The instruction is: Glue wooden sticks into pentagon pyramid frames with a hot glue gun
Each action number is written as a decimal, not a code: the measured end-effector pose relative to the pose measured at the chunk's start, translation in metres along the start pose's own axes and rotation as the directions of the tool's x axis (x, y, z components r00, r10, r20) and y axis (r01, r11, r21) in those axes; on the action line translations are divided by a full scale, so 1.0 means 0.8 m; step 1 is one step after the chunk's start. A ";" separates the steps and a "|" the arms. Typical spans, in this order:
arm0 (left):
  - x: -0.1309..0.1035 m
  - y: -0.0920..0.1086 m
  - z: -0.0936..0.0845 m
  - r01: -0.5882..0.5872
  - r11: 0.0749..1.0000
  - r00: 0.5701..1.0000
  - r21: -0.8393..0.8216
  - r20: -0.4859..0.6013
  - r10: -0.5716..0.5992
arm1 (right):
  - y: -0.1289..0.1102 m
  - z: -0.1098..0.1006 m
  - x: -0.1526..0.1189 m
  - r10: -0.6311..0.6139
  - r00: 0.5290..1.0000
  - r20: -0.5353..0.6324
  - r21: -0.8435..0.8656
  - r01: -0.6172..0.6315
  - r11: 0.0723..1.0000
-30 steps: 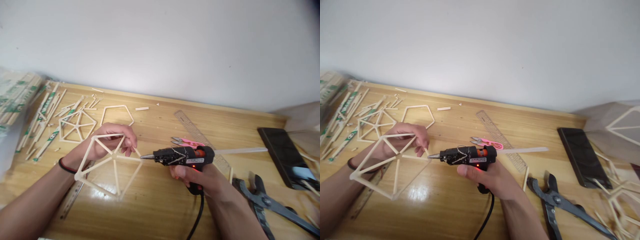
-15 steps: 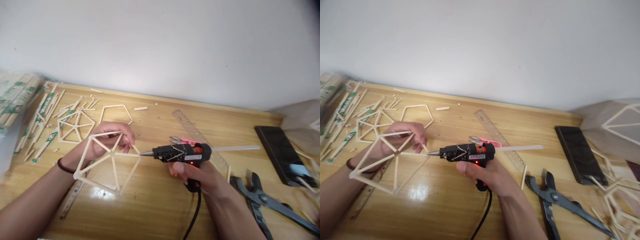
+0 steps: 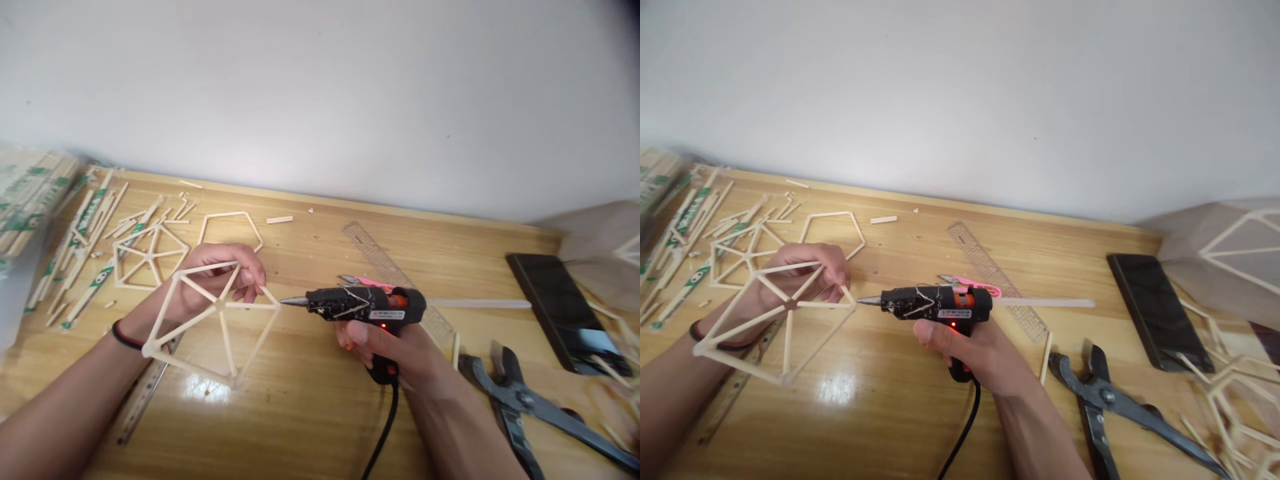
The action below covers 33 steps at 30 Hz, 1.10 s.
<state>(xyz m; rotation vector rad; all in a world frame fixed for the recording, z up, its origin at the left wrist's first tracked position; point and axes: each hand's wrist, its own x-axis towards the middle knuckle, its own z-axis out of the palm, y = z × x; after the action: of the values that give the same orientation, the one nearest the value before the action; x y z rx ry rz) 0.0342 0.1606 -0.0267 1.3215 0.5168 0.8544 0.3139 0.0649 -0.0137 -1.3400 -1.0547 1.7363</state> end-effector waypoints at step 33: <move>0.005 0.003 0.008 -0.004 1.000 0.999 -0.015 -0.033 0.003 | 0.026 -0.013 0.004 -0.035 0.999 0.006 -0.047 0.035 0.998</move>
<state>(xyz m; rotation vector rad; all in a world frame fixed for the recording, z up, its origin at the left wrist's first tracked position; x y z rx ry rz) 0.0409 0.1602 -0.0227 1.2970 0.5334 0.8829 0.3224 0.0604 -0.0355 -1.3386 -1.1217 1.6997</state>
